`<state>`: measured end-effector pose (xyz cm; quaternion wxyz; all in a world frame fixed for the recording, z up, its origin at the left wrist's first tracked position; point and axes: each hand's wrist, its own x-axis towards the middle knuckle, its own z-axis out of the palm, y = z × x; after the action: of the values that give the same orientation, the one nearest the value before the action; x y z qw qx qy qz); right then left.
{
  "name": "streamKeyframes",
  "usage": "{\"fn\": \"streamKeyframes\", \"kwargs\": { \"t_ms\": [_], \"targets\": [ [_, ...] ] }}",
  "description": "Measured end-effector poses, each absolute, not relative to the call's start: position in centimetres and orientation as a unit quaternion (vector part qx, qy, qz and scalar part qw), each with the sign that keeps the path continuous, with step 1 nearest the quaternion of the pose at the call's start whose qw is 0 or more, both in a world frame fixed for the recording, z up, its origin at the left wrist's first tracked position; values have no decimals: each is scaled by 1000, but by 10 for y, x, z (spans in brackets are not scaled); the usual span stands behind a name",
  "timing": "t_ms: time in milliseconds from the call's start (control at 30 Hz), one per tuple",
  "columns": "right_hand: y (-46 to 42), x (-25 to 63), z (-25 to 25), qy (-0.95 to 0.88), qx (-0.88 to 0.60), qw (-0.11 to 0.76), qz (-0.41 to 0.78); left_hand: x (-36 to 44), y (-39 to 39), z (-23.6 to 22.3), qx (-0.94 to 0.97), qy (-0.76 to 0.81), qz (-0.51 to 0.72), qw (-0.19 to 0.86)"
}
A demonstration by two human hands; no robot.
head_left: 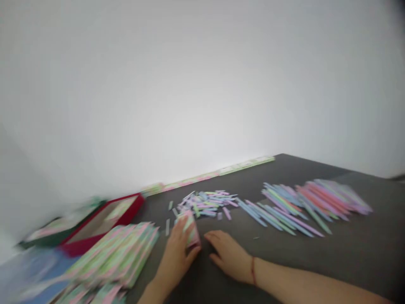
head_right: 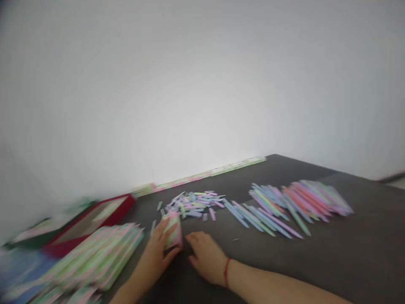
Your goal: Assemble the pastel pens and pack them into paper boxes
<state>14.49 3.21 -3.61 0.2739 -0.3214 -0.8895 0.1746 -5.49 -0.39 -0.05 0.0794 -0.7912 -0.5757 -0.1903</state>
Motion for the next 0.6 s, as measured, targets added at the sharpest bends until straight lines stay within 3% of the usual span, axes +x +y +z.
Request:
{"fn": "streamKeyframes", "kwargs": {
  "t_ms": [100, 333, 500, 600],
  "targets": [
    [47, 155, -55, -892, -318, 273, 168, -67, -40, 29, -749, -643, -132, 88],
    [48, 149, -65, -907, -287, 278, 130, -177, -144, 80, -557, -822, -40, 110],
    [40, 146, -52, -914, -269, 275, 131, -186, -167, 48, -528, -846, 13, 70],
    [36, 159, -41, -911, -273, 280, 130, -183, -168, 17, -550, -827, -7, 116]
  ]
}}
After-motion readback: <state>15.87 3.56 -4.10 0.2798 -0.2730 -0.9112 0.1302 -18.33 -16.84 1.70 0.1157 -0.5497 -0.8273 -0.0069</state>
